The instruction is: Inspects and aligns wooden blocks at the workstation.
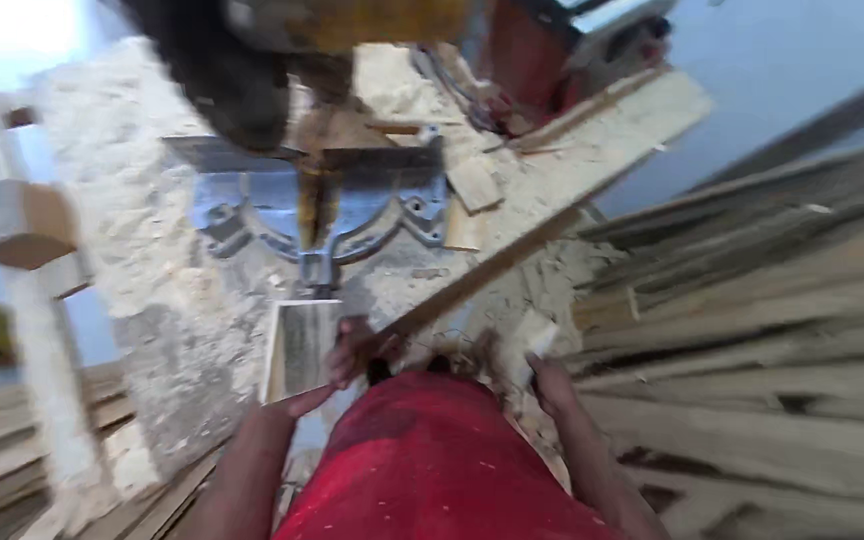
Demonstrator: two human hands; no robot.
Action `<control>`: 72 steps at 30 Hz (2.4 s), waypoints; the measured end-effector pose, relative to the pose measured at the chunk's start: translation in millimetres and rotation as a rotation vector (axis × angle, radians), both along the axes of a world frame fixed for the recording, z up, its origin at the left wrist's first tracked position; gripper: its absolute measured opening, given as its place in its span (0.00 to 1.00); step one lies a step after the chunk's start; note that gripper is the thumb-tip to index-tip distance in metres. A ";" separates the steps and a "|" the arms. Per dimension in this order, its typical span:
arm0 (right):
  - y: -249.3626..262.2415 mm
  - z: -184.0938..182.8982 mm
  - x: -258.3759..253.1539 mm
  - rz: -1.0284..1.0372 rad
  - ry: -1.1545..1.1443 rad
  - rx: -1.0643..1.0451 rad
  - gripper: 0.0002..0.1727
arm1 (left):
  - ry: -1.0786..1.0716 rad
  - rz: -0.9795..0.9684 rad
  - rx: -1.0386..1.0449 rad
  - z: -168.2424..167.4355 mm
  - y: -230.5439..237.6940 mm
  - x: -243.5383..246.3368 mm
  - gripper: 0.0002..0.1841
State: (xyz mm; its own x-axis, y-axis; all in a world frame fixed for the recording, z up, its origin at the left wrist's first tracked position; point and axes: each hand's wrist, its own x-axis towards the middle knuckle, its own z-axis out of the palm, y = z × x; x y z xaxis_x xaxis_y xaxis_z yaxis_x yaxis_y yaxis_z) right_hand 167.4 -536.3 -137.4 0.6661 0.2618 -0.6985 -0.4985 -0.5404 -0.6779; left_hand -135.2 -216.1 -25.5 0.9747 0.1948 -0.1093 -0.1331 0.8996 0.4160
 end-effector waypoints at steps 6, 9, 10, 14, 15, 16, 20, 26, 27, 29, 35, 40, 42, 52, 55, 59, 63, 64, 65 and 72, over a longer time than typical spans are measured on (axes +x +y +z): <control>70.0 92.6 6.8 -0.246 0.234 0.677 0.18 | 0.243 -0.049 0.116 -5.7 -12.3 1.1 0.50; 87.9 114.0 -2.7 -0.148 0.233 0.733 0.17 | 0.222 -0.064 0.136 -4.3 -16.3 4.3 0.58; 91.6 116.8 -6.4 -0.105 0.225 0.747 0.17 | 0.199 -0.086 0.142 -6.2 -16.3 3.8 0.55; 104.5 124.4 -19.1 0.006 0.190 0.725 0.19 | 0.226 -0.156 0.156 -6.2 -19.3 7.2 0.44; 107.6 126.1 -21.3 0.020 0.190 0.716 0.20 | 0.250 -0.170 0.165 -4.0 -20.2 9.4 0.44; 110.9 127.8 -23.1 0.031 0.188 0.712 0.22 | 0.278 -0.180 0.177 -1.6 -20.9 11.8 0.44; 129.2 137.7 -25.8 0.093 0.149 0.715 0.24 | 0.453 -0.061 0.418 5.9 -23.4 28.7 0.27; 170.5 159.9 -29.0 0.280 0.017 0.768 0.20 | 0.391 0.029 0.635 13.9 -20.9 59.0 0.16; 175.4 162.6 -29.4 0.296 0.002 0.779 0.19 | 0.370 0.044 0.654 12.8 -21.2 60.7 0.16; 181.8 166.1 -28.3 0.314 -0.012 0.783 0.18 | 0.350 0.067 0.674 11.3 -22.0 60.9 0.17; 188.2 165.1 -29.5 0.396 -0.045 0.730 0.17 | 0.355 0.114 0.704 8.8 -28.8 56.6 0.16; 186.7 161.9 -28.0 0.419 -0.031 0.693 0.17 | 0.411 0.170 0.629 9.0 -36.7 58.6 0.14; 186.0 160.8 -25.5 0.430 -0.030 0.686 0.17 | 0.414 0.180 0.622 7.4 -37.1 59.1 0.14; 186.3 161.2 -24.1 0.486 0.005 0.649 0.19 | 0.613 0.274 0.785 25.0 -34.5 73.2 0.09; 185.0 161.5 -21.2 0.521 0.021 0.624 0.20 | 0.635 0.256 0.847 24.3 -33.6 73.3 0.08; 181.4 163.4 -22.7 0.649 0.053 0.556 0.21 | 0.622 0.254 0.818 25.4 -30.9 73.2 0.08; 179.2 159.6 -22.9 0.682 0.062 0.529 0.26 | 0.648 0.239 0.809 26.5 -29.7 73.7 0.08; 179.7 158.6 -23.2 0.680 0.046 0.512 0.28 | 0.660 0.224 0.817 27.2 -28.7 74.3 0.09; 180.2 158.4 -23.3 0.681 0.034 0.498 0.28 | 0.670 0.211 0.813 27.5 -27.7 74.9 0.09; 182.2 155.2 -19.8 0.693 0.073 0.492 0.27 | 0.603 0.106 0.649 24.5 -25.3 72.3 0.14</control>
